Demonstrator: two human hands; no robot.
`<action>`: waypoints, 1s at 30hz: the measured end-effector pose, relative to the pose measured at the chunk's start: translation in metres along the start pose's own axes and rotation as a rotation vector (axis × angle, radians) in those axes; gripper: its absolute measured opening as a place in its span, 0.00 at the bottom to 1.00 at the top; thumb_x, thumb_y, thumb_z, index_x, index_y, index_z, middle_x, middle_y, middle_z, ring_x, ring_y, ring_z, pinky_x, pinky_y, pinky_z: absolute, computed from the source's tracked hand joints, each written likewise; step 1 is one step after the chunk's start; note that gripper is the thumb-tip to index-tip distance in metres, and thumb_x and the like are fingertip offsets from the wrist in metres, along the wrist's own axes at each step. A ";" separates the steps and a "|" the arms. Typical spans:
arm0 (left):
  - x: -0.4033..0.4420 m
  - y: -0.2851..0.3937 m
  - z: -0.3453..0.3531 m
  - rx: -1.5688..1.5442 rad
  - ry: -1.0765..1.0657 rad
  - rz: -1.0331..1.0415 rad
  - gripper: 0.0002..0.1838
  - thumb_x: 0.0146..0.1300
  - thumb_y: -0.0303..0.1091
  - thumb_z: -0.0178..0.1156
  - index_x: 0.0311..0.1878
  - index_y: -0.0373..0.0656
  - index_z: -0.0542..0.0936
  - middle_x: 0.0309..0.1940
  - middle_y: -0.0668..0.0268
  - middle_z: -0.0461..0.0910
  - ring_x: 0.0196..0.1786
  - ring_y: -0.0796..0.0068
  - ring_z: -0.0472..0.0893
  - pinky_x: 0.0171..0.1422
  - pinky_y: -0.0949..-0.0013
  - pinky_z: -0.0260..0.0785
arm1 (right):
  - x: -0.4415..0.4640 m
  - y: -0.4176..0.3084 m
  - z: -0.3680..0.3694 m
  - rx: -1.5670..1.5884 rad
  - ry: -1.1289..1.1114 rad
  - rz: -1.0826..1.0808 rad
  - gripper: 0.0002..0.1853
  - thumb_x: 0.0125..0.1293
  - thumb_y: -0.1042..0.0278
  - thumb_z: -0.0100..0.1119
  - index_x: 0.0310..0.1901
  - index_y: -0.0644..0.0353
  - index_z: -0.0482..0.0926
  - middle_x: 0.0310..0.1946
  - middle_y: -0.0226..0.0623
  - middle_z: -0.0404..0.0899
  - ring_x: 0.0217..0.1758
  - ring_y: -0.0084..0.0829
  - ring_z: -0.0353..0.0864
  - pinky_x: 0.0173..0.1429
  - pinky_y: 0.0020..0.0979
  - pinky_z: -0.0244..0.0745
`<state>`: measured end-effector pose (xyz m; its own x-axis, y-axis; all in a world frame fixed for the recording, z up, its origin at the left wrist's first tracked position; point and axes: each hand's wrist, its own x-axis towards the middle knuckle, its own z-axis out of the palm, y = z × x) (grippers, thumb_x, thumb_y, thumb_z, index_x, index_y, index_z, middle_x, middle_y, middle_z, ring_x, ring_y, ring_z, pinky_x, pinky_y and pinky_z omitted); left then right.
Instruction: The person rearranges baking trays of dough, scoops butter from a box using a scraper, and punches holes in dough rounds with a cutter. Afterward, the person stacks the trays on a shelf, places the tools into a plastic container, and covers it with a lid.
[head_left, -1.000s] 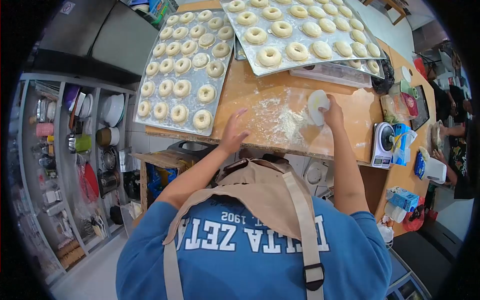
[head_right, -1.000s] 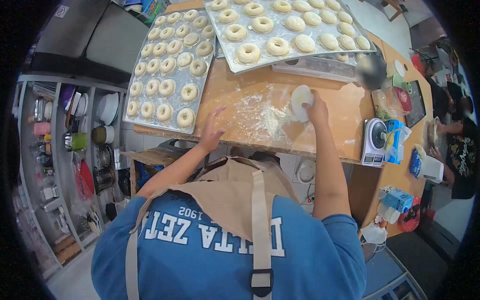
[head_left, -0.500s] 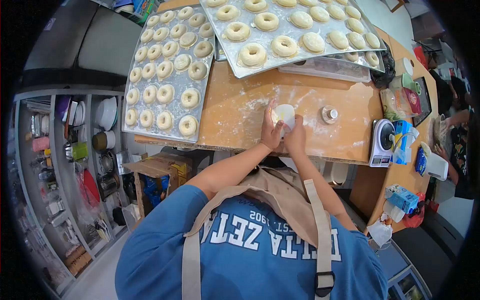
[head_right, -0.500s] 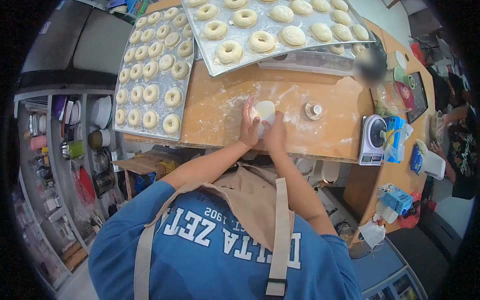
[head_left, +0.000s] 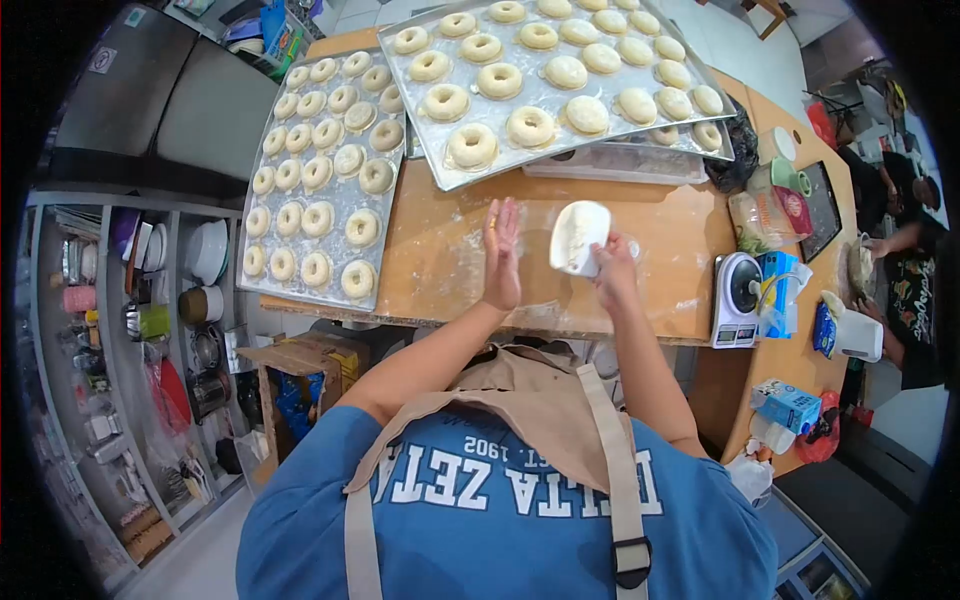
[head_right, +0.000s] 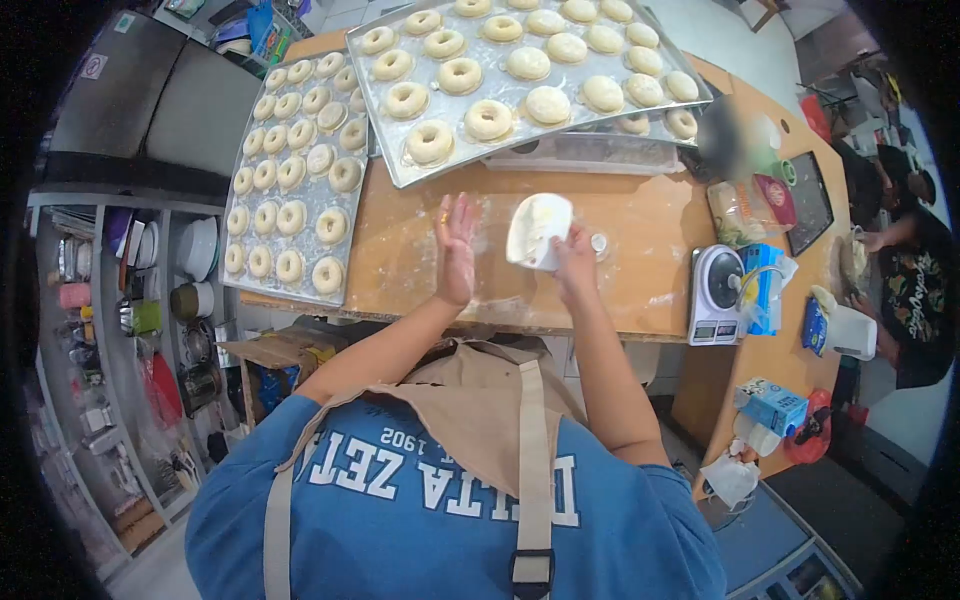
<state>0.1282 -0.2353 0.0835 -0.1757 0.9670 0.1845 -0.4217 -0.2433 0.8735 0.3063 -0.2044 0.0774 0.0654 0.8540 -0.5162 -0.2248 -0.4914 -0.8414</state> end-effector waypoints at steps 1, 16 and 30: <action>-0.004 0.003 -0.006 0.068 0.016 -0.017 0.44 0.61 0.63 0.43 0.69 0.43 0.38 0.69 0.49 0.42 0.72 0.54 0.43 0.72 0.54 0.34 | 0.009 -0.011 -0.006 0.007 0.055 -0.029 0.14 0.63 0.77 0.48 0.50 0.61 0.61 0.44 0.40 0.73 0.40 0.30 0.77 0.36 0.33 0.77; -0.032 0.034 -0.040 0.182 0.145 -0.033 0.45 0.60 0.63 0.45 0.69 0.44 0.39 0.69 0.50 0.43 0.72 0.53 0.43 0.72 0.54 0.31 | 0.102 -0.130 -0.038 -0.267 0.555 -0.322 0.35 0.55 0.77 0.51 0.62 0.68 0.45 0.48 0.58 0.67 0.26 0.39 0.80 0.23 0.35 0.81; -0.040 0.026 -0.056 0.208 0.092 -0.018 0.45 0.61 0.60 0.46 0.69 0.40 0.39 0.69 0.49 0.42 0.72 0.54 0.43 0.73 0.55 0.31 | 0.079 -0.100 -0.085 -0.019 0.286 -0.261 0.23 0.59 0.76 0.51 0.56 0.60 0.58 0.40 0.41 0.74 0.29 0.32 0.79 0.28 0.32 0.79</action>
<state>0.0744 -0.2841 0.0737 -0.2537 0.9579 0.1342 -0.2344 -0.1955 0.9523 0.4162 -0.1020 0.1073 0.3871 0.8699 -0.3055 -0.1464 -0.2691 -0.9519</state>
